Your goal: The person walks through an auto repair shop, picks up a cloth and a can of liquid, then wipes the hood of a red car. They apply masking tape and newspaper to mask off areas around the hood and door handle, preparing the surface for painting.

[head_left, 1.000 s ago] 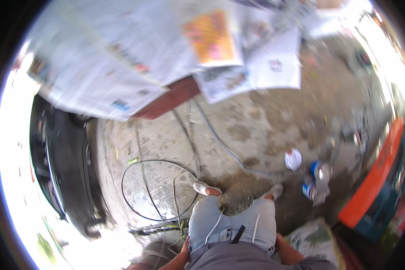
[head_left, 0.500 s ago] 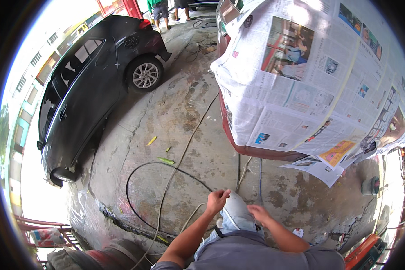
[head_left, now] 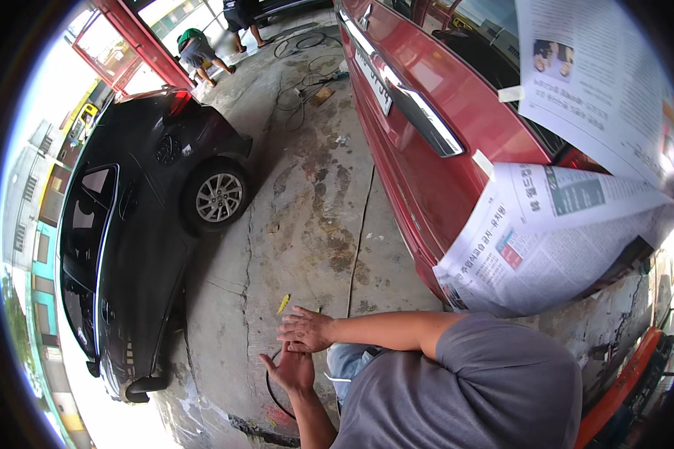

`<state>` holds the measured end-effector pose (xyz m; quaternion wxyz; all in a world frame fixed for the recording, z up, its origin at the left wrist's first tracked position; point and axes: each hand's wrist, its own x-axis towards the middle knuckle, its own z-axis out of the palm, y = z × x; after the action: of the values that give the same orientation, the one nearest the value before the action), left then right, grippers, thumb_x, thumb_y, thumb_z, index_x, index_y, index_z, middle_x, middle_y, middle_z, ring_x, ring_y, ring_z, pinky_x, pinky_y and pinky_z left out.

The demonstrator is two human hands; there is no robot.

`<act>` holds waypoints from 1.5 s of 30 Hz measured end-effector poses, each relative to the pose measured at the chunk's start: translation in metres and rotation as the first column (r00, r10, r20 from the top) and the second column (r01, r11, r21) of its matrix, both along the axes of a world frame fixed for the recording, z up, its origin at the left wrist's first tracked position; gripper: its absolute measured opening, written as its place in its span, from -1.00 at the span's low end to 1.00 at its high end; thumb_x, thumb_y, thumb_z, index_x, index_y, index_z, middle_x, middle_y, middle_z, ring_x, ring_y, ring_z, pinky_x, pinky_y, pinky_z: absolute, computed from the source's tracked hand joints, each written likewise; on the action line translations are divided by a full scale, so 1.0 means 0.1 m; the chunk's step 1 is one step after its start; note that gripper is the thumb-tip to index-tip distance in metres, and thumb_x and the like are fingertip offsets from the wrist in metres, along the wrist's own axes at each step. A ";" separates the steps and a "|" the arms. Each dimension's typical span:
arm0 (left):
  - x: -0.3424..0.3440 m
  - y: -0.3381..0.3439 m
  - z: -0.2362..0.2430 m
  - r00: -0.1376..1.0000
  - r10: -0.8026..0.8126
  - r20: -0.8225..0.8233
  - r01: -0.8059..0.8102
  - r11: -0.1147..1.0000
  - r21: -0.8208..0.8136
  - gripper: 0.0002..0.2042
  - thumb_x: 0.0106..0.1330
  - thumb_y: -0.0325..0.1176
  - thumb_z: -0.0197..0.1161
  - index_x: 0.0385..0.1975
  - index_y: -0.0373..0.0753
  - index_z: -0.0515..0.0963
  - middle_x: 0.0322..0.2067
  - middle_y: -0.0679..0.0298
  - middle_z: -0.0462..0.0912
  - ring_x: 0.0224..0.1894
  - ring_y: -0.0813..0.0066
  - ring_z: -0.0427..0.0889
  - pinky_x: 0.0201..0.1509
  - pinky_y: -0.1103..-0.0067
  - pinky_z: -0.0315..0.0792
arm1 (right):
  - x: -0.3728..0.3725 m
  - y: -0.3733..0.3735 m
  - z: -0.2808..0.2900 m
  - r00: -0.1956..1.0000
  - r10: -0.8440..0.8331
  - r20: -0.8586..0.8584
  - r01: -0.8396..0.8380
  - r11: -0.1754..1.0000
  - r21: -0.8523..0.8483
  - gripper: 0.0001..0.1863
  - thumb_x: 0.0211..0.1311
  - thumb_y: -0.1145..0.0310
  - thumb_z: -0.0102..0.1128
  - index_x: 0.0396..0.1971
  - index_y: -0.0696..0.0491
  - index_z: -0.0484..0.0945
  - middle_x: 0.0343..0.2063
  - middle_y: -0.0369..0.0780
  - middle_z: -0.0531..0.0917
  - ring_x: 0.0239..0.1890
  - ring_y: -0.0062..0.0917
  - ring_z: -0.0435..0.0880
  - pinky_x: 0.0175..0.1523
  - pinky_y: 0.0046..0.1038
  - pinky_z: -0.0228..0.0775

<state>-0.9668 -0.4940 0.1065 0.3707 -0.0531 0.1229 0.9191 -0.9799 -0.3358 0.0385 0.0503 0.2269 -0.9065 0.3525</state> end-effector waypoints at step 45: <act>-12.88 9.78 -2.51 0.096 -0.823 0.560 0.015 -0.561 -0.828 -0.70 0.47 -0.06 0.10 -0.13 -0.12 0.65 -0.17 0.22 0.72 -0.25 0.32 0.67 -0.20 0.41 0.53 | -10.14 12.47 -1.38 0.048 -0.744 0.666 0.864 0.365 0.346 -0.55 0.36 0.02 0.21 0.08 0.00 0.67 -0.01 -0.06 0.77 0.08 -0.07 0.73 0.20 -0.11 0.57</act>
<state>-2.2552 0.4845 -0.1446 0.6058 0.0979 0.7887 0.0381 -1.9935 0.9116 -0.0996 -0.1173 -0.4895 -0.7736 0.3850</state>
